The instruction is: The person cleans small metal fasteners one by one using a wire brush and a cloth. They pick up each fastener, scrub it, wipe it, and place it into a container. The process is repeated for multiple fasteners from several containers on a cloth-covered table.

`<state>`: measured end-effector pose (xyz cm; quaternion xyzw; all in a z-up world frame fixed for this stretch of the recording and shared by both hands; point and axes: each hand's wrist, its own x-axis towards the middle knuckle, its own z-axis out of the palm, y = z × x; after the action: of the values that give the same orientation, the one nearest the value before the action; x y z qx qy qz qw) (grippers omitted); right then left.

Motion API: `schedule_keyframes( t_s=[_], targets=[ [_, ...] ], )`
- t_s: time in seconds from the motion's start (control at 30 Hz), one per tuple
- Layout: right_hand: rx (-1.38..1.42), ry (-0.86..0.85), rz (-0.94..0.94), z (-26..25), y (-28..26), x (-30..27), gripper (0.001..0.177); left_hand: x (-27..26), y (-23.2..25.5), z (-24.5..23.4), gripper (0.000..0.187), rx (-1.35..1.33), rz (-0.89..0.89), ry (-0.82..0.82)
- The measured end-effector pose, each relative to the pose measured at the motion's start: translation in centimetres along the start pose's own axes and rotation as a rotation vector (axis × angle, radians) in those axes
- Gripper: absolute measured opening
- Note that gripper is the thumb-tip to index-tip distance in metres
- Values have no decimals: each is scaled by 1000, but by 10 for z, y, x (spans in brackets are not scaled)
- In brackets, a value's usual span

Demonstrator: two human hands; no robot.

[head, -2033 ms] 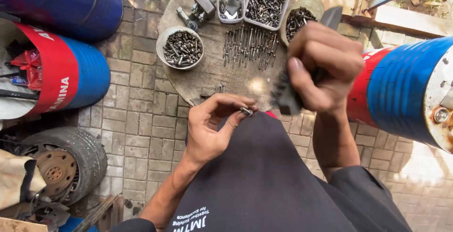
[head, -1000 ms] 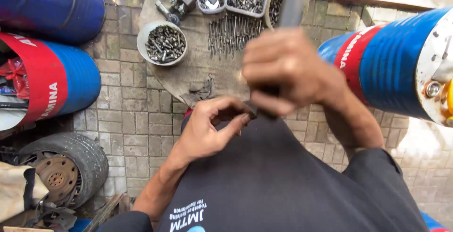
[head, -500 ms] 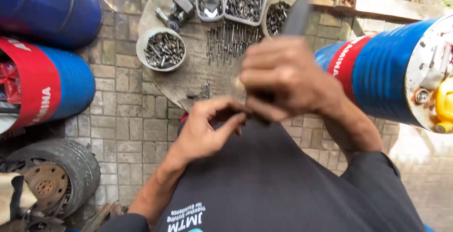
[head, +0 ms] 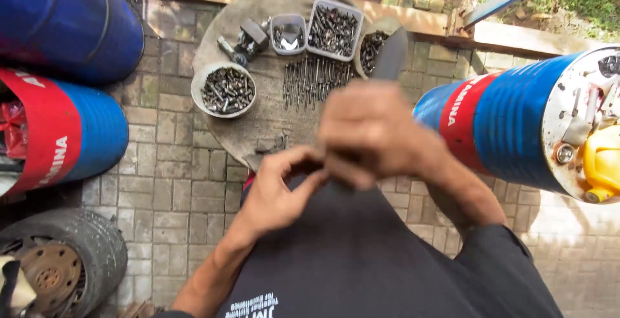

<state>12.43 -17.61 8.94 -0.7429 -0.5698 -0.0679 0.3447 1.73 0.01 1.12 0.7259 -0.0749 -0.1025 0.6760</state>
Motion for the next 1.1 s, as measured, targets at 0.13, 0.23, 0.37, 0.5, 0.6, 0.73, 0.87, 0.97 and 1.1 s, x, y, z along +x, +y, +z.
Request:
schedule_keyframes(
  t_s=[0.13, 0.23, 0.37, 0.5, 0.6, 0.73, 0.87, 0.97, 1.1],
  targets=[
    [275, -85, -163, -1, -17, 12, 31, 2, -6, -1, 5, -12, 25, -16],
    [324, -163, -122, 7, -5, 2, 12, -2, -4, 0, 40, -63, 18, -15],
    [216, -109, -162, 3, -7, 18, 28, 7, -4, -8, 5, -232, -68, 30],
    [105, 107, -127, 10, 16, 19, 38, -7, 0, -4, 12, -243, -137, 59],
    [200, 107, -280, 13, -5, 27, 44, -14, -12, -4, 9, -337, -161, 54],
    [385, -153, -233, 18, -2, 19, 28, -18, -3, -6, 17, -218, -116, 37],
    [297, -139, -198, 14, -8, 23, 31, -17, -9, -11, 13, -220, -139, 11],
    [438, -147, -205, 19, 5, 20, 32, -19, -4, -8, 13, -191, -172, -29],
    [455, -136, -224, 4, -2, 26, 35, -16, -7, -5, 24, -375, -180, -83]
  ],
)
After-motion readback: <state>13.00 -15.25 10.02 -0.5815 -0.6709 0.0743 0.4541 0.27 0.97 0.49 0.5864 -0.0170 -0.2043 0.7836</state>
